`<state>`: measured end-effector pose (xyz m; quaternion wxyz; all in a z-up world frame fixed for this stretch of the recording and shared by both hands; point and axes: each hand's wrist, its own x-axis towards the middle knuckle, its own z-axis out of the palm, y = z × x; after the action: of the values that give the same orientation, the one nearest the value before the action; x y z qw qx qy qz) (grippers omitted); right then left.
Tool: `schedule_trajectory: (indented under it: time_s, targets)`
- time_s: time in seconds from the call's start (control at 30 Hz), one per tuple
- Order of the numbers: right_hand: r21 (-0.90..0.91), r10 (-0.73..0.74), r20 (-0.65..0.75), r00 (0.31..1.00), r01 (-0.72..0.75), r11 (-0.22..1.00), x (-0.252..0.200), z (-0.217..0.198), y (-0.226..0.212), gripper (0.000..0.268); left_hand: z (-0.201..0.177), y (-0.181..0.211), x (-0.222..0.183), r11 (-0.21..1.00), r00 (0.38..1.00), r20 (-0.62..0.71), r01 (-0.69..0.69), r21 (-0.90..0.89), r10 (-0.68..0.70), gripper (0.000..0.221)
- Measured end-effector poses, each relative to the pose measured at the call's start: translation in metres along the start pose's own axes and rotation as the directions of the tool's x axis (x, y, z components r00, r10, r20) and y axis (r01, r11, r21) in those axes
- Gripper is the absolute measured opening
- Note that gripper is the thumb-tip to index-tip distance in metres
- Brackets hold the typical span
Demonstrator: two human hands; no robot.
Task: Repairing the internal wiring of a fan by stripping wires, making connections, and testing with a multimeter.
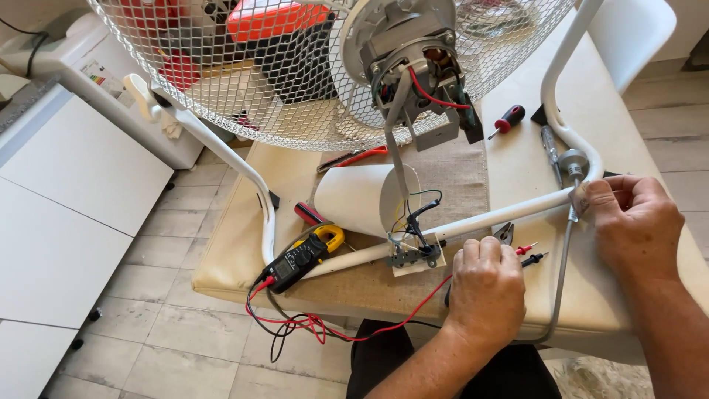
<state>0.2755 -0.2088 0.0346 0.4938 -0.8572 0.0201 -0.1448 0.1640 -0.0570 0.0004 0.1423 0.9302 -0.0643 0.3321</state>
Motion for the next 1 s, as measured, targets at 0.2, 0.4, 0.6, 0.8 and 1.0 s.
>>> schedule_trajectory:
  time_s: [0.2, 0.4, 0.6, 0.8, 1.0]
  targets:
    - [-0.017, -0.007, 0.002, 1.0, 0.007, 1.0, 0.002, 0.001, 0.004, 0.029, -0.001, -0.001, -0.002, 0.999, 1.0, 0.004, 0.026, -0.021, -0.026, 0.014]
    - [0.008, 0.023, -0.001, 1.0, -0.023, 1.0, 0.003, 0.0, 0.002, 0.029, -0.019, 0.003, -0.003, 0.998, 0.998, -0.048, 0.037, -0.058, -0.04, 0.011]
    - [0.024, -0.049, -0.091, 0.995, 0.051, 0.998, 0.002, -0.002, 0.013, 0.027, -0.072, 0.023, -0.031, 0.938, 0.978, -0.031, 0.19, -0.289, -0.207, 0.029]
    - [0.137, -0.306, -0.222, 0.926, 0.34, 0.93, -0.009, -0.005, 0.02, 0.015, -0.092, 0.032, -0.064, 0.883, 0.921, -0.132, 0.298, -0.361, -0.365, 0.053]
    - [0.571, -0.163, 0.109, 0.981, 0.072, 0.818, -0.08, -0.043, -0.046, 0.022, -0.091, 0.033, -0.078, 0.838, 0.86, -0.155, 0.409, -0.361, -0.486, 0.041]
